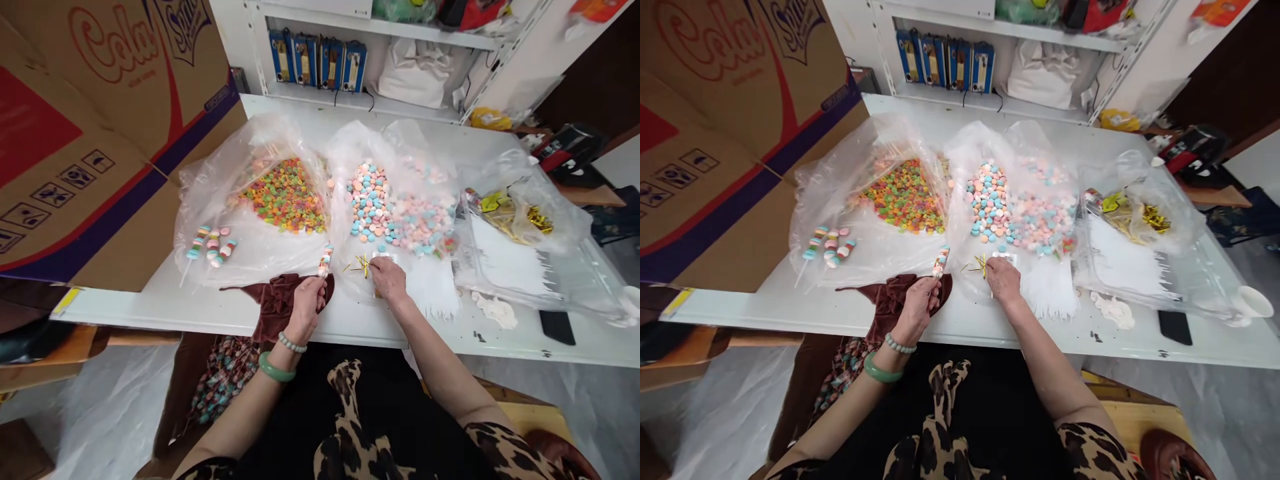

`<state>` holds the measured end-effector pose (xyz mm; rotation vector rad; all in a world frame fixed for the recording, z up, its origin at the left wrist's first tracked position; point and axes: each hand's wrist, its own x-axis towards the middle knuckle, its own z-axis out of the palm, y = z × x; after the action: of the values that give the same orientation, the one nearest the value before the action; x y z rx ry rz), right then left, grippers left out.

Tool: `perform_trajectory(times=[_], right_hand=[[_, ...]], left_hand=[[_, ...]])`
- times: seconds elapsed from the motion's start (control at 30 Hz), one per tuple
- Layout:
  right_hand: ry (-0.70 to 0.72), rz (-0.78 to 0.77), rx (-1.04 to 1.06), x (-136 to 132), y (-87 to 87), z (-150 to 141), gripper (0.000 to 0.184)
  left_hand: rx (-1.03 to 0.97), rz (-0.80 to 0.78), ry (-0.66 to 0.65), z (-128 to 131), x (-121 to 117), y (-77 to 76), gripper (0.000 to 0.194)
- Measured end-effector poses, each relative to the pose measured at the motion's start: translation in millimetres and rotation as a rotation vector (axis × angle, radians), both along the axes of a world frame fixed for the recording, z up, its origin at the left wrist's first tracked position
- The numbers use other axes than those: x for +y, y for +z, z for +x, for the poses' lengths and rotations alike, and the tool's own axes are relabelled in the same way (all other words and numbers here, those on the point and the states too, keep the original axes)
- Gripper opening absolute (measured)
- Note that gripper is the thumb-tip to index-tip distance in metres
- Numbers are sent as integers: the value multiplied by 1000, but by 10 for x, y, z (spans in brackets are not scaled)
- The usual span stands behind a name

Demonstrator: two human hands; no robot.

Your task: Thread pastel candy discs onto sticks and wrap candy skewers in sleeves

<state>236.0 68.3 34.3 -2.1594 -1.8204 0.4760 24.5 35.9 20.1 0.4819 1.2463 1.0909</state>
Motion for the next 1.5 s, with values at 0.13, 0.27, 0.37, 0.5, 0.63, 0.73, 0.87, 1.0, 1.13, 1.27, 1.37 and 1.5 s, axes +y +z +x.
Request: perform_trajectory(times=[0.13, 0.27, 0.37, 0.5, 0.63, 0.73, 0.87, 1.0, 1.13, 1.27, 1.37, 1.5], right_hand=[[-64, 121, 369, -91, 48, -12, 17], [175, 180, 550, -278, 143, -353, 18], [186, 296, 254, -361, 171, -588, 20], [275, 328, -35, -366, 154, -644, 18], [329, 244, 73, -380, 119, -641, 17], [119, 155, 384, -399, 60, -678, 14], [-98, -34, 1016, -413, 40, -638, 19], [141, -242, 1298, -547, 187, -514, 47], [425, 10, 889, -841, 344, -539, 16], [748, 420, 371, -1048, 474, -623, 18], [994, 501, -34, -972, 560, -630, 21], [658, 324, 197, -537, 577, -623, 22]], left_hand=[[38, 3, -45, 113, 38, 81, 24], [124, 43, -94, 281, 36, 137, 25], [120, 99, -148, 371, 13, 138, 28], [33, 156, -205, 365, -12, 76, 35], [-26, 155, -162, 320, -30, 9, 39], [4, 156, -142, 319, -43, 12, 39], [10, 140, -188, 273, -71, 83, 42], [-277, 135, -673, 97, -104, 123, 42], [-379, 95, -1062, -123, -39, 219, 45], [-90, 148, -1302, -348, 155, 563, 35], [293, 382, -1374, -397, 205, 817, 19], [941, 781, -711, -125, 22, 835, 22]])
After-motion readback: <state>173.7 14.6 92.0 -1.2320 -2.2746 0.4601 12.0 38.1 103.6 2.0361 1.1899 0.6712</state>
